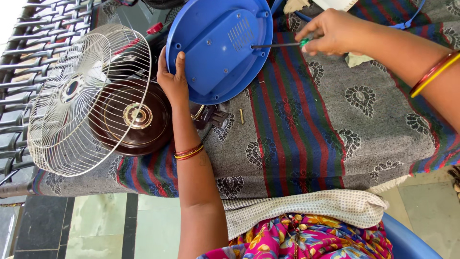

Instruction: The person uses a screwdriver to tighten screws on the underside of a blue plastic fan base. The person holds the base steady with one hand while turning the screwdriver with the other.

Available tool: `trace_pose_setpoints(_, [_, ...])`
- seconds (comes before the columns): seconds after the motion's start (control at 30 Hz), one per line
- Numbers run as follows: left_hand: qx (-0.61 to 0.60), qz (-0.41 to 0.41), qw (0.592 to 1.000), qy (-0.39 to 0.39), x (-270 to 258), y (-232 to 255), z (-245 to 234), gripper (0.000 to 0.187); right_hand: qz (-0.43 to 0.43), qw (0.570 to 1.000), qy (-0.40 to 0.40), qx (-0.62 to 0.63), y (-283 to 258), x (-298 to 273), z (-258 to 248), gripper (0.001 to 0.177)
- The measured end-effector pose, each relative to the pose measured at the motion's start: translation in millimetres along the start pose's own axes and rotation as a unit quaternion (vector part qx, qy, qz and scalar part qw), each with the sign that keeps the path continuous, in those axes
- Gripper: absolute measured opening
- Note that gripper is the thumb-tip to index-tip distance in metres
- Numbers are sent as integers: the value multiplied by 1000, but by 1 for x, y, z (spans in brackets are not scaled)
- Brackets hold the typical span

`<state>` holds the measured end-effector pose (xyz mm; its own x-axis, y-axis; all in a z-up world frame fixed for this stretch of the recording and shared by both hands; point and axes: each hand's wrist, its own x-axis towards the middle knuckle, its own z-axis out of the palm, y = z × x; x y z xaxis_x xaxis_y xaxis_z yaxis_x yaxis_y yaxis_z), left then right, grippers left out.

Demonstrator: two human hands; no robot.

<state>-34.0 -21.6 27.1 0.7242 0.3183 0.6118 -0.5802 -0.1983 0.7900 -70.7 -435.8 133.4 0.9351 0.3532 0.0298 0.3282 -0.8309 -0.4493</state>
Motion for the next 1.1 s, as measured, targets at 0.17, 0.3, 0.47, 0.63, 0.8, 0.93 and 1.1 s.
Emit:
trace_pose_setpoints(0.17, [17, 2, 1000, 3, 0, -1, 2, 60, -222, 841, 72, -488, -55, -22, 17, 15])
trace_pose_setpoints(0.3, [10, -18, 1000, 6, 1, 6, 3, 60, -232, 818, 91, -518, -74, -32, 8, 15])
trace_pose_setpoints(0.47, [23, -17, 999, 17, -1, 6, 1, 61, -98, 981, 137, -94, -38, -14, -13, 45])
trace_pose_setpoints(0.63, [4, -9, 1000, 8, 0, 2, 2, 61, 69, 991, 26, 112, -27, -8, -14, 43])
trace_pose_setpoints(0.8, [9, 0, 1000, 3, 1, -3, 1, 59, -243, 817, 146, -502, -73, -34, 21, 21])
trace_pose_setpoints(0.93, [-4, 2, 1000, 0, 3, 1, 3, 59, -311, 700, 148, -626, -85, -43, 30, 18])
trace_pose_setpoints(1.1, [-1, -16, 1000, 10, 2, -1, 0, 59, -189, 945, 200, -175, -33, -26, -4, 27])
